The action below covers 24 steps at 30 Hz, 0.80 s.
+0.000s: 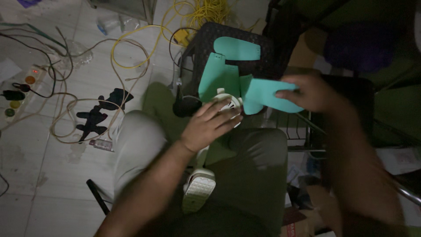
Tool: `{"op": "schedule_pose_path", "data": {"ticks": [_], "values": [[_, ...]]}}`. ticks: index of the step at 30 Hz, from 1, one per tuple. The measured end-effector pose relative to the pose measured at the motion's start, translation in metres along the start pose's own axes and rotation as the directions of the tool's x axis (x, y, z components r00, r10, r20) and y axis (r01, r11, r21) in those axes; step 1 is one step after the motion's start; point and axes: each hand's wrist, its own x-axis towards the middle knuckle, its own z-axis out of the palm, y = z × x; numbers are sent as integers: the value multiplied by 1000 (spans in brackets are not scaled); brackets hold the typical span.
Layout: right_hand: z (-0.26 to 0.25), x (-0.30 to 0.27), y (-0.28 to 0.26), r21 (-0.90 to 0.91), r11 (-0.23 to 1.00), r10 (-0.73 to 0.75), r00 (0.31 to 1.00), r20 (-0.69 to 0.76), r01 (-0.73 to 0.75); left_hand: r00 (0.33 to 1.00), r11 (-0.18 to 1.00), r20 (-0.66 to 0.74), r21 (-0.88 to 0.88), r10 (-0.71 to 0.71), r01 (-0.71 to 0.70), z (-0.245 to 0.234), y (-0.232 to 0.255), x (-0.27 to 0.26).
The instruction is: The person assembles a small teal fan by attaching four blades to the motor housing. They repeatedly attach and detach the blades, adjusting their positions on the central hub while seated on the floor.
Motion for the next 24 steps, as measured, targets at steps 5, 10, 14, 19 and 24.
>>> {"op": "schedule_pose_path", "data": {"ticks": [5, 10, 14, 19, 24], "values": [[-3, 5, -5, 13, 999, 44, 995, 89, -46, 999, 1000, -50, -10, -3, 2, 2, 4, 3], [-5, 11, -19, -51, 995, -76, 989, 130, 83, 1000, 998, -5, -56, -27, 27, 2, 3, -2], [-6, 14, -28, -173, 970, -167, 985, 32, 170, 999, 997, -6, -67, -34, 34, 10, 5, -4], [-6, 21, -34, -172, 938, -307, 952, -2, 302, 998, 995, -42, -89, -44, 40, 14, 4, -6], [-5, 24, -33, -293, 894, -361, 933, -18, 340, 997, 990, -42, -123, -72, 66, 14, 5, -6]]}}
